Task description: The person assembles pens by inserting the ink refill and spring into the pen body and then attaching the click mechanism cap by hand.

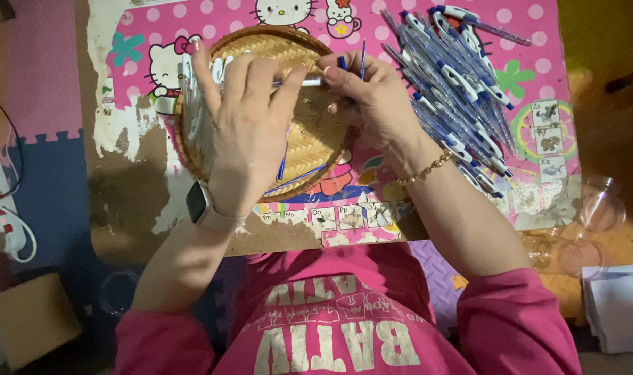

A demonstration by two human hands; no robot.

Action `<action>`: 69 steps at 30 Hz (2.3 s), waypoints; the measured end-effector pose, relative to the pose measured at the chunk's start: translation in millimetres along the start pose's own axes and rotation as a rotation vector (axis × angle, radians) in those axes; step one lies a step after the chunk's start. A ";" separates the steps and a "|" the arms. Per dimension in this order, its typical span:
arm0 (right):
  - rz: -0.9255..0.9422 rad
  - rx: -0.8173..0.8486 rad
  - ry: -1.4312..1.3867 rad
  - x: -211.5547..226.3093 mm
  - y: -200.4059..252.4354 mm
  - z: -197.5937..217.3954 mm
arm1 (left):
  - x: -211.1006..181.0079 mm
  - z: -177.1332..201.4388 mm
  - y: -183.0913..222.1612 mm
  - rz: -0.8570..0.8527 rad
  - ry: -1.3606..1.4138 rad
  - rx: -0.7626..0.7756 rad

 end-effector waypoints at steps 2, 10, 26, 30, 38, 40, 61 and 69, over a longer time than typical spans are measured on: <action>0.033 0.010 0.005 4.5 -2.2 2.9 | 7.8 -6.8 3.5 0.014 -0.002 -0.011; 0.277 -0.051 0.385 49.7 -9.1 28.0 | 52.7 -32.3 15.0 0.136 0.071 0.028; 0.318 0.169 0.664 47.1 3.4 -0.7 | 53.8 -63.9 22.8 0.219 0.436 0.007; 0.305 0.207 0.684 46.8 1.8 0.4 | 52.9 -67.3 23.5 0.232 0.476 0.012; 0.410 0.261 1.052 68.4 0.6 10.1 | 51.3 -83.7 23.2 0.270 0.395 0.170; 0.452 0.255 1.133 80.0 5.2 10.2 | 54.7 -87.5 23.8 0.298 0.375 0.203; 0.125 0.336 1.386 89.2 22.2 6.0 | 21.5 -56.4 77.4 0.359 0.345 0.879; 0.399 0.487 1.292 67.0 26.7 -27.0 | 19.6 -60.2 89.0 0.153 0.221 0.567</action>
Point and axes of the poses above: each hand's wrist, its own y-axis away from the middle knuckle, its own z-axis out of the back of the hand, x = y × z, the point moved 8 cm from there along -y, towards the middle knuckle, and after that the axes turned 7 degrees about z, right-handed, at the moved point
